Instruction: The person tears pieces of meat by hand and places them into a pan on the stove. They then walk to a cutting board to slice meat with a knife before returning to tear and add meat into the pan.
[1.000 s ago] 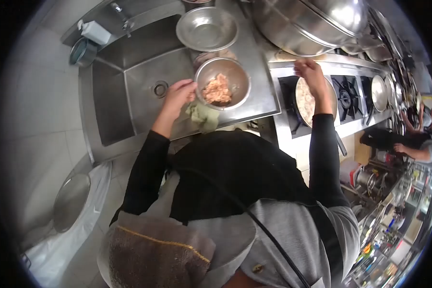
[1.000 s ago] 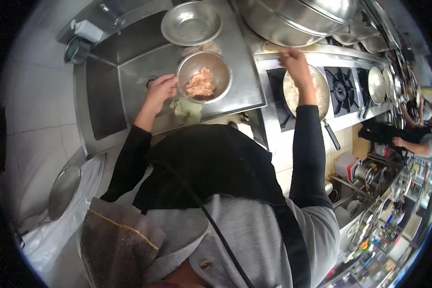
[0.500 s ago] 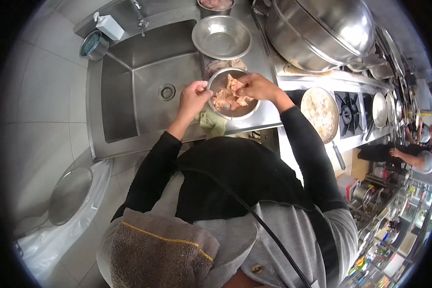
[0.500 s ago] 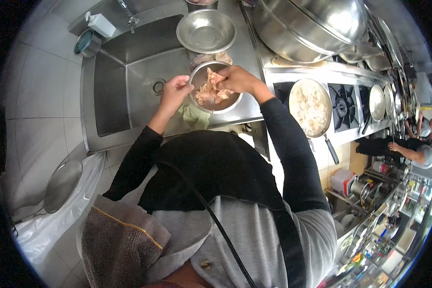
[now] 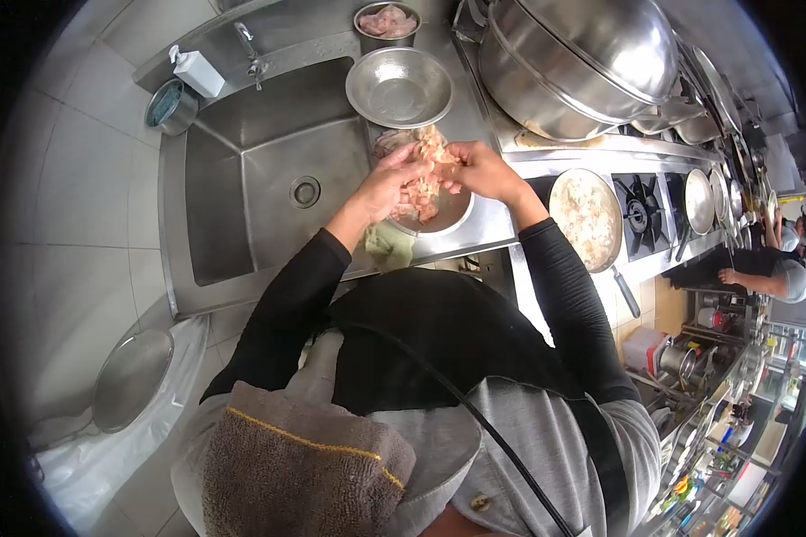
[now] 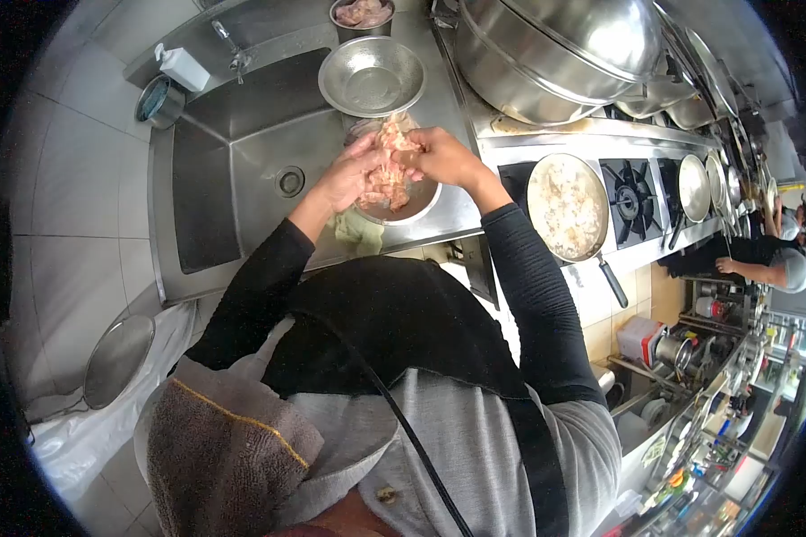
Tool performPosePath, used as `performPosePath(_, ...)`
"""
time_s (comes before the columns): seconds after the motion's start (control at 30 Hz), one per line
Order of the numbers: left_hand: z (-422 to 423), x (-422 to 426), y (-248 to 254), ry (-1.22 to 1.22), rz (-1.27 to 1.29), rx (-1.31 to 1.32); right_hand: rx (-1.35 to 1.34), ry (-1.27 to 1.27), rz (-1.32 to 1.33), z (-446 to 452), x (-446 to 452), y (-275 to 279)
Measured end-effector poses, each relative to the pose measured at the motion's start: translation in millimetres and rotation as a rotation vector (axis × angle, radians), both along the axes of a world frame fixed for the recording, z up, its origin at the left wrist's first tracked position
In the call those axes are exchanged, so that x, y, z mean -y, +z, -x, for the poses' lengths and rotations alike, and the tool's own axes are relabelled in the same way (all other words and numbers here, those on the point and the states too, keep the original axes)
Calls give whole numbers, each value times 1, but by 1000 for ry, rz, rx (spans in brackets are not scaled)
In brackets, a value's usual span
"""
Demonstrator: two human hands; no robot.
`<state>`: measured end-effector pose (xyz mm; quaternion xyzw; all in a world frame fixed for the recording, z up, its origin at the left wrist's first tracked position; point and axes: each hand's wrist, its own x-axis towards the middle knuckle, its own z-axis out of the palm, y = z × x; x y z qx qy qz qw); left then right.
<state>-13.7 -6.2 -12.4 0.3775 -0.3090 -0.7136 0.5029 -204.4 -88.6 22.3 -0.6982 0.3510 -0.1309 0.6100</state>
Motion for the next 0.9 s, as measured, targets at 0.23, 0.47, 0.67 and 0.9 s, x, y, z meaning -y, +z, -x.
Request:
performPosePath(0.23,9,1,8,96,42,-211,112,-69,-172,-9,-8,9)
performPosePath(0.47,-22,-2,6,154,-89,-471,688,-105,-739,14,-4,1)
performPosePath(0.67,-1,-7,7,57,-161,-417,847,-238,-879,-1,-19,-9)
performPosePath(0.9,3,-9,-9,-60,-52,-286,570,-344,-395,-4,-34,-32)
